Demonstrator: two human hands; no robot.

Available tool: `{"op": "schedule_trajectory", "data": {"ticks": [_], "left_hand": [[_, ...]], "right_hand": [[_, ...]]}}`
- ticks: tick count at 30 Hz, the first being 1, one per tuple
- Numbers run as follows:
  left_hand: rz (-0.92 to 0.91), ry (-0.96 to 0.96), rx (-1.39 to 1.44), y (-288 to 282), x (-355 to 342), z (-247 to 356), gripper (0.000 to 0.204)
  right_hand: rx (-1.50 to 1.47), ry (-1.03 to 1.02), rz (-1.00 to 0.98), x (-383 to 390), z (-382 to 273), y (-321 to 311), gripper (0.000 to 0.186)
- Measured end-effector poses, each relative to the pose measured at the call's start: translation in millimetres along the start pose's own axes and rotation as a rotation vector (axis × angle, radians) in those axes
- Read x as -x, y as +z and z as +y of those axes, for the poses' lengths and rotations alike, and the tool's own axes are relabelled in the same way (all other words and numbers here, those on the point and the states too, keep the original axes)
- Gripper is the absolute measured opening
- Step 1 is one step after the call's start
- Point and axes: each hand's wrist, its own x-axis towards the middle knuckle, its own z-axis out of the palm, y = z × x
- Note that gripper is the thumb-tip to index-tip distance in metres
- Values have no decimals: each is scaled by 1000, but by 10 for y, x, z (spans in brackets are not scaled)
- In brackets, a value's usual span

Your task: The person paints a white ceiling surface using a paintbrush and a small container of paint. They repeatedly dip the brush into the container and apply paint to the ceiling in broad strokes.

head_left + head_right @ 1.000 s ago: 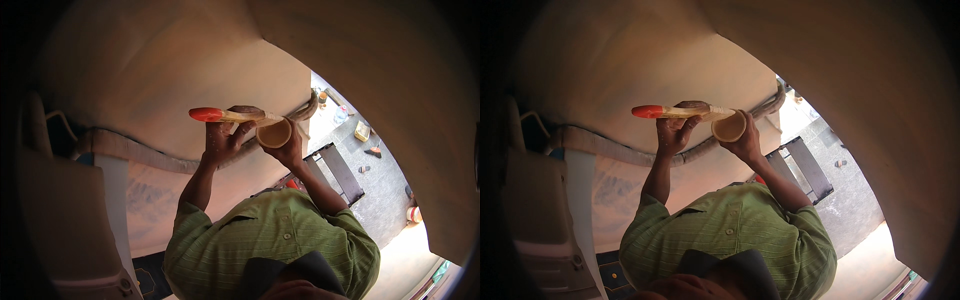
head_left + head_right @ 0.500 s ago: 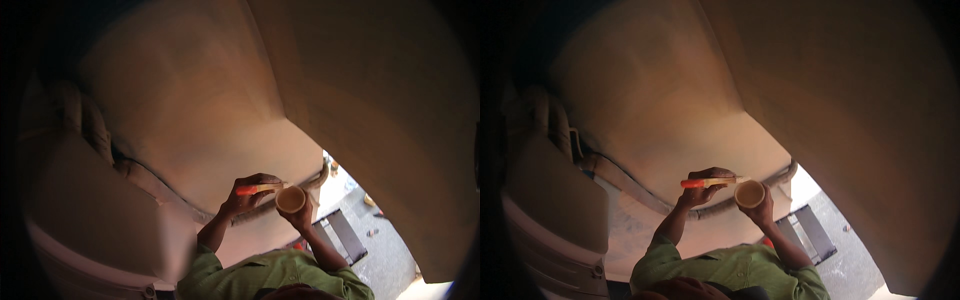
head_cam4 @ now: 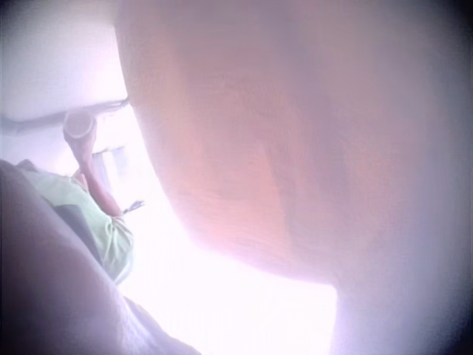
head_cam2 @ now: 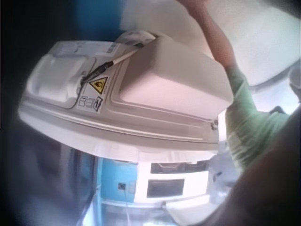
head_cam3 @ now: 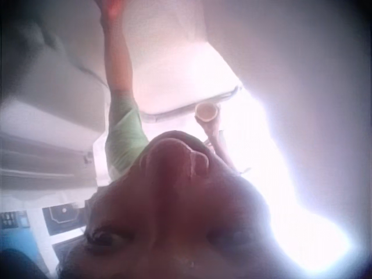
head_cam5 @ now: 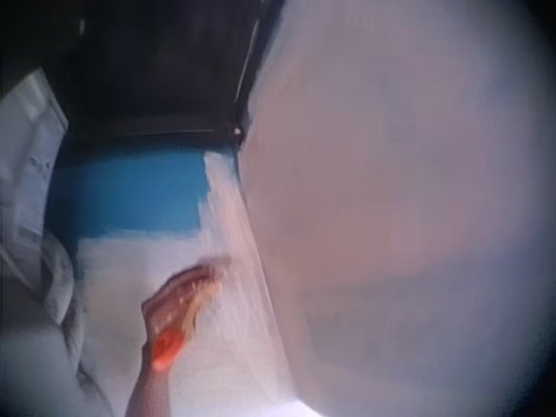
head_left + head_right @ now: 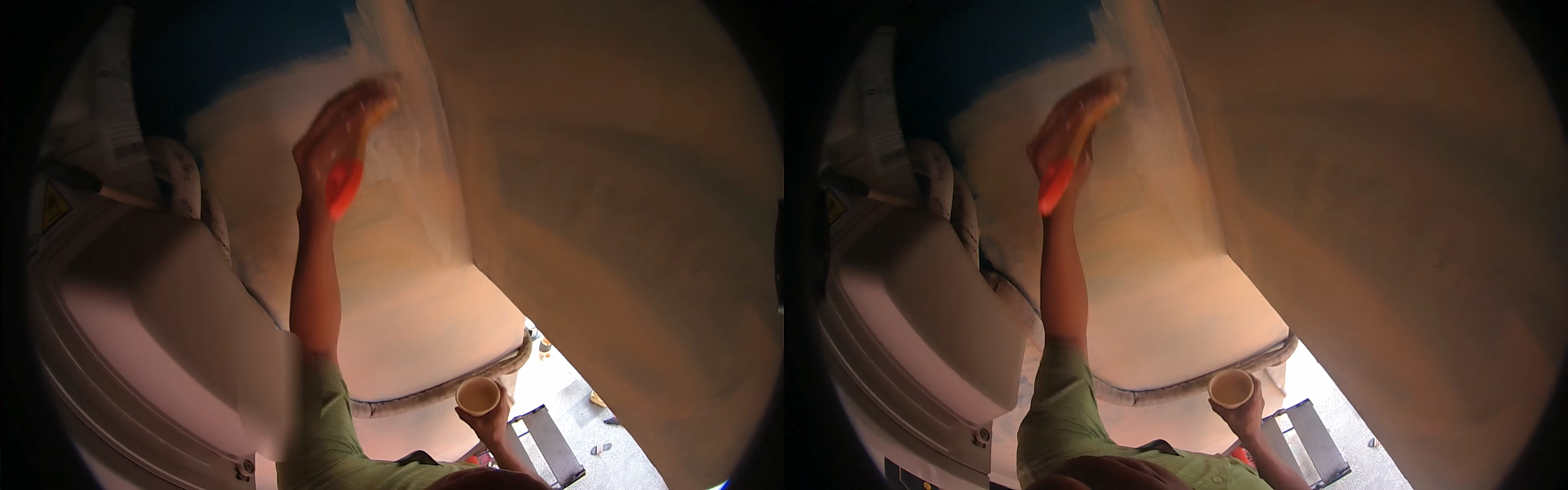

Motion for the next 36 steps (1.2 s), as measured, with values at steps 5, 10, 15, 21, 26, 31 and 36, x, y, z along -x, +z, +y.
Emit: {"op": "schedule_trajectory", "data": {"ticks": [5, 10, 15, 21, 26, 31, 36], "left_hand": [[105, 469, -467, -141, -861, -712, 41], [265, 530, -628, -93, -1368, -908, 33], [117, 386, -621, -103, -1748, -995, 28], [102, 436, -833, -383, -2132, -1302, 33], [67, 431, -814, -496, -2394, -1456, 27], [-109, 356, -757, -384, -2262, -1149, 17], [-285, 194, -997, -463, -1758, -922, 20]], "right_hand": [[56, 60, 30, 202, 195, -97, 89], [-5, 122, 69, 311, 517, -153, 92], [25, 143, 81, 334, 556, -232, 92], [24, 168, 41, 361, 584, -221, 90], [-7, 169, 22, 359, 531, -215, 90], [14, 168, 26, 413, 699, -199, 90], [-17, 173, 37, 424, 726, -225, 90]]}}
